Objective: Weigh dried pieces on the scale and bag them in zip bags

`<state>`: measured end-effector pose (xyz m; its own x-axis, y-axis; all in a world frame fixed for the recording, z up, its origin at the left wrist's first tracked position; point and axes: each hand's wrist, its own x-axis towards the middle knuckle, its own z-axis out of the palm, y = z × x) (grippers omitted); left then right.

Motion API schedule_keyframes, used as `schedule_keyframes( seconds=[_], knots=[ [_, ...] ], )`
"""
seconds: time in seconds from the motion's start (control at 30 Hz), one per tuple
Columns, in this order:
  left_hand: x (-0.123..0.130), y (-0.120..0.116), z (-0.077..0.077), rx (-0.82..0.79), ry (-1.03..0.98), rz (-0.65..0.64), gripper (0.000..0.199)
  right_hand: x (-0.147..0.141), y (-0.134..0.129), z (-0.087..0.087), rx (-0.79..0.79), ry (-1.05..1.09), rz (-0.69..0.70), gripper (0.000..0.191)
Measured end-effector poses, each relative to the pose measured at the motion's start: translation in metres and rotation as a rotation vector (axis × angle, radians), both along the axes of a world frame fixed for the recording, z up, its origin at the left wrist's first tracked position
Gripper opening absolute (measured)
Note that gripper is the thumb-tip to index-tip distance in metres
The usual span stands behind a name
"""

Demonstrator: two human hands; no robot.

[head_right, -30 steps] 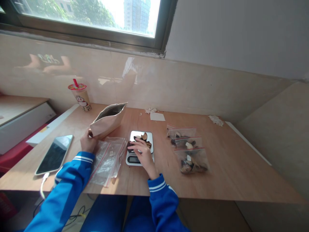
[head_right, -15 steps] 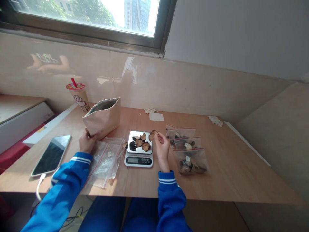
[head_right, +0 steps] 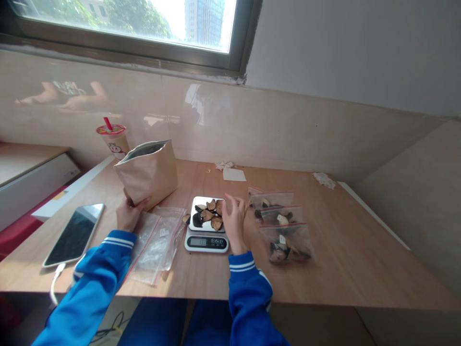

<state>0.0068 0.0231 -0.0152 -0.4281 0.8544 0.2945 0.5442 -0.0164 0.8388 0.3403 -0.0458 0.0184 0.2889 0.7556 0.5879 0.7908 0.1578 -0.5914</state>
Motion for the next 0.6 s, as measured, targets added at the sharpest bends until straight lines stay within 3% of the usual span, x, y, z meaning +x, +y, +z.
schedule_keyframes(
  seconds=[0.13,0.23,0.43,0.6],
  knots=[
    [0.002,-0.001,0.002,-0.023,0.028,0.007,0.054,-0.047,-0.026,0.023,-0.076,-0.202,0.257,0.026],
    [0.003,-0.002,0.004,-0.018,0.027,0.012,0.055,-0.084,-0.036,0.023,-0.185,-0.456,0.395,0.027],
    [0.004,-0.001,0.004,-0.018,0.004,0.022,0.057,-0.106,-0.027,0.007,-0.259,-0.67,0.305,0.026],
    [0.004,-0.001,0.005,-0.012,0.015,0.014,0.054,-0.104,-0.02,0.013,-0.219,-0.663,0.344,0.027]
  ],
)
